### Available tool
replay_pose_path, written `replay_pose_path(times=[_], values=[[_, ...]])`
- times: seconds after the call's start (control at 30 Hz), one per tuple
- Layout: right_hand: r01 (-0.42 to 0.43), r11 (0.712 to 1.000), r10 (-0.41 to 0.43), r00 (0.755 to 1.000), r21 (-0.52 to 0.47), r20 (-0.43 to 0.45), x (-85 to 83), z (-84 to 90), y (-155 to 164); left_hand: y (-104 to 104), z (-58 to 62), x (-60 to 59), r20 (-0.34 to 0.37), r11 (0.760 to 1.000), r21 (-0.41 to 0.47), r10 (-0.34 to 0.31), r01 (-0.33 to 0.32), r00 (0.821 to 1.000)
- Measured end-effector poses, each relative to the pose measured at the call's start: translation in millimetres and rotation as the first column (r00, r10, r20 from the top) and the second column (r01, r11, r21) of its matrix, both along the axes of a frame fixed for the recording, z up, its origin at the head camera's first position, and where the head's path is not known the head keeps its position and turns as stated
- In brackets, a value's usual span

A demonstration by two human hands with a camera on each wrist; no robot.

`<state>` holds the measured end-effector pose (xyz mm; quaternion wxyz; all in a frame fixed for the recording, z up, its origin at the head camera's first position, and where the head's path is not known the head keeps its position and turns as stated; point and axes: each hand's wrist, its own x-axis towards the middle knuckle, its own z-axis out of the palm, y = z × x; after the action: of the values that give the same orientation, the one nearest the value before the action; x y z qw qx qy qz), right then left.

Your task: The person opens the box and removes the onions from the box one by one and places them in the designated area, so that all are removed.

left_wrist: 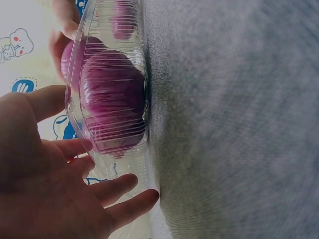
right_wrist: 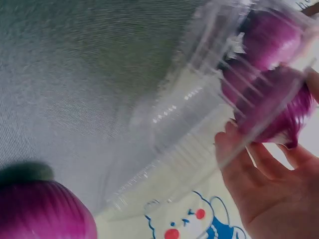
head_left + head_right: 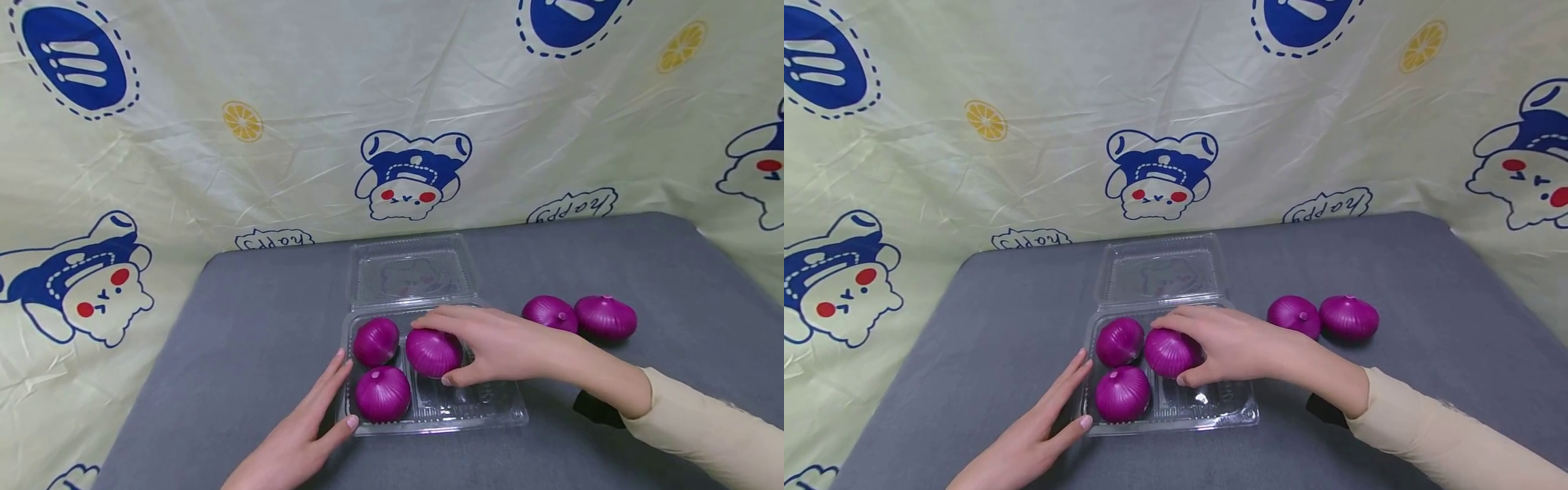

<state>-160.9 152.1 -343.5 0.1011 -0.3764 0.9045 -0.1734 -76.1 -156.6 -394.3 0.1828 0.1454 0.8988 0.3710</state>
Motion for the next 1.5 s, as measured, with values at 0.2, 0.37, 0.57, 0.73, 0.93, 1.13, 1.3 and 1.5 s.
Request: replay_pose_path(times=[0.2, 0.37, 0.57, 0.73, 0.93, 1.13, 1.3, 1.5], values=[[0.023, 0.999, -0.023, 1.000, -0.035, 0.016, 10.3, 10.2, 11, 0, -0.3, 1.0, -0.009, 1.000, 0.010, -0.001, 0.001, 1.000], [0.090, 0.983, -0.086, 0.996, -0.158, 0.031, 16.3, 14.7, 27, -1, -0.3, 1.6, -0.037, 1.000, 0.021, -0.006, 0.007, 0.999], [0.189, 0.941, -0.174, 0.982, -0.282, 0.078, 19.7, 22.8, 44, -2, 0.2, 2.1, -0.035, 1.000, 0.009, -0.003, 0.004, 0.999], [0.232, 0.918, -0.223, 0.973, -0.322, 0.065, 19.9, 25.7, 61, -2, 0.2, 2.1, -0.012, 1.000, 0.005, -0.001, 0.001, 1.000], [0.289, 0.884, -0.312, 0.950, -0.367, -0.005, 17.9, 19.7, 84, -2, 0.7, 2.7, -0.036, 1.000, -0.003, 0.003, -0.003, 0.999], [0.362, 0.824, -0.434, 0.898, -0.437, -0.073, 20.4, 14.3, 102, -1, 1.5, 2.4, -0.023, 1.000, -0.007, 0.002, -0.003, 1.000], [0.385, 0.764, -0.486, 0.871, -0.518, -0.069, 22.8, 12.9, 118, -1, 1.7, 3.0, -0.033, 1.000, 0.009, 0.005, -0.005, 0.999], [0.409, 0.724, -0.533, 0.843, -0.556, -0.074, 25.2, 7.3, 142, -1, 0.8, 3.7, -0.061, 1.000, 0.022, 0.008, -0.006, 0.998]])
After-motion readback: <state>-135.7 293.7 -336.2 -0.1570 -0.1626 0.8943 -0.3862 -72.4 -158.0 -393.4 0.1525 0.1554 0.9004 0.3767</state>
